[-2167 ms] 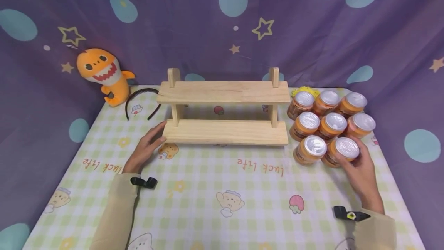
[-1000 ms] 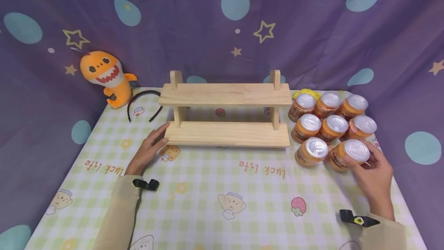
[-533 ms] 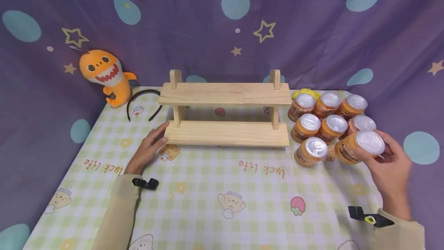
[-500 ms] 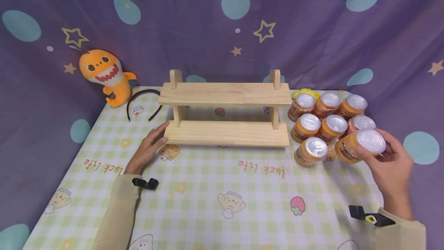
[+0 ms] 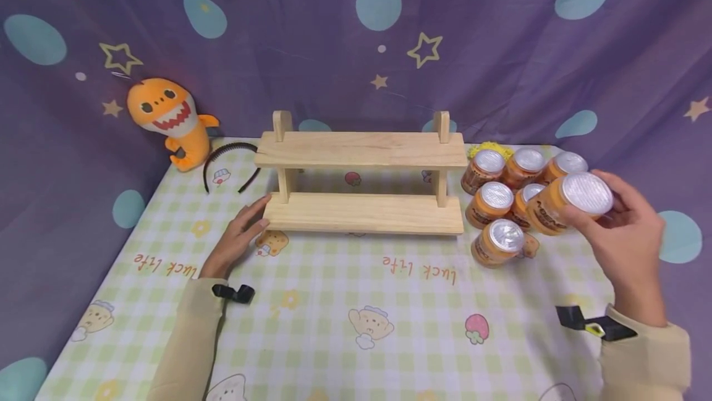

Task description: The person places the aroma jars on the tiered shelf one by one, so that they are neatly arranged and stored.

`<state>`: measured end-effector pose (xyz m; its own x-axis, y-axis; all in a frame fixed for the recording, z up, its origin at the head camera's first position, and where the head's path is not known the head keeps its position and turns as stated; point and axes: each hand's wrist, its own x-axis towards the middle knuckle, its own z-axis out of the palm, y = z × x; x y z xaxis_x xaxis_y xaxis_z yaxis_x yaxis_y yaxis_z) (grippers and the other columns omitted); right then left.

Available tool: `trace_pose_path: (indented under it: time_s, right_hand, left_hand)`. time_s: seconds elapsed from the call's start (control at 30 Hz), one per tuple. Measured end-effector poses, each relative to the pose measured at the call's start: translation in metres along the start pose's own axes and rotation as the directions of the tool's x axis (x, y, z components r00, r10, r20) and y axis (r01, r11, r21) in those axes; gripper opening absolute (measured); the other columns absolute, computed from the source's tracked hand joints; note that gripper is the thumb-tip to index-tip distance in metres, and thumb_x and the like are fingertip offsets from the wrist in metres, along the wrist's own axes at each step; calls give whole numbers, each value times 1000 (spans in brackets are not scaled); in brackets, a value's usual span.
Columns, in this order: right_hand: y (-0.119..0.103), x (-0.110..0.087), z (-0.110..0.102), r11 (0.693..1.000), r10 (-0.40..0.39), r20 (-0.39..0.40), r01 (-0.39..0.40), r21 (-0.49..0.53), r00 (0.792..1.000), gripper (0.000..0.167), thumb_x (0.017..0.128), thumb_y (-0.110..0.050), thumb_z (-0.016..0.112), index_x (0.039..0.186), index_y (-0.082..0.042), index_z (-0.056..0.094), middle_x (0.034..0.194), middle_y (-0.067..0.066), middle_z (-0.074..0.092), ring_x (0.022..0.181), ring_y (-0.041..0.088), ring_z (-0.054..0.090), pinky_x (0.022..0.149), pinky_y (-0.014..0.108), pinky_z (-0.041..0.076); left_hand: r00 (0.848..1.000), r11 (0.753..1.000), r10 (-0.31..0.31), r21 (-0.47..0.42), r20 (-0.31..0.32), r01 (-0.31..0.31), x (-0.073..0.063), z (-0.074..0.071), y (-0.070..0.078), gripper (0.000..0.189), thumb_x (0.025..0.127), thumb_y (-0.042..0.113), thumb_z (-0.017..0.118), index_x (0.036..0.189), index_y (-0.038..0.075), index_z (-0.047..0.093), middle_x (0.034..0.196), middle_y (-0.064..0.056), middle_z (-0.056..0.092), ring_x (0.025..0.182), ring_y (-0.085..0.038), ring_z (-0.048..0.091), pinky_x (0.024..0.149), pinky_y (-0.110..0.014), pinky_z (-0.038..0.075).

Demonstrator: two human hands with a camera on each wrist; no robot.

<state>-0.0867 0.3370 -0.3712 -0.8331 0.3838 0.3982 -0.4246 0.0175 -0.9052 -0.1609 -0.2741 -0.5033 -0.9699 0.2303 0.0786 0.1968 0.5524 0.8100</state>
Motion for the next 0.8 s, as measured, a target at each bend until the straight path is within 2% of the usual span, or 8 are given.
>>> trace_pose_path:
  time_s: [0.17,0.37,0.6,0.7,0.8]
  right_hand:
    - [-7,11,17,997,-51,45,53,-49,998,58,69,30,69,123,12,64,106,2,77,92,6,73,74,8,56]
    - [-18,22,45,999,-45,90,46,-8,995,56,69,28,70,122,11,65,106,4,77,93,9,73,75,10,57]
    - [-27,32,85,1000,26,136,-27,7,990,55,71,22,74,123,5,67,104,2,77,90,8,72,72,11,57]
    - [-28,35,99,1000,24,174,-24,2,984,55,72,19,75,124,3,67,102,1,76,86,7,72,68,12,58]
    - [-27,39,112,999,-3,215,10,-34,977,54,73,17,77,123,0,68,100,-2,77,83,5,72,67,12,58]
  left_hand:
    - [1000,1000,9,-8,2,-9,0,1,-1,56,103,23,57,156,22,39,163,-10,36,153,-36,29,129,-57,3]
    - [1000,1000,12,8,-8,-12,1,2,-2,56,103,23,56,156,22,39,162,-11,38,152,-36,31,128,-57,4]
    - [1000,1000,10,19,-15,-9,0,1,-2,55,103,24,56,155,20,39,161,-14,38,151,-38,31,128,-58,4]
    - [1000,1000,10,22,-11,-10,1,0,-2,55,103,23,56,155,21,39,162,-13,38,152,-38,30,128,-57,4]
    - [1000,1000,18,19,-7,-18,1,0,-1,55,103,23,56,156,21,39,162,-12,38,152,-38,30,128,-57,4]
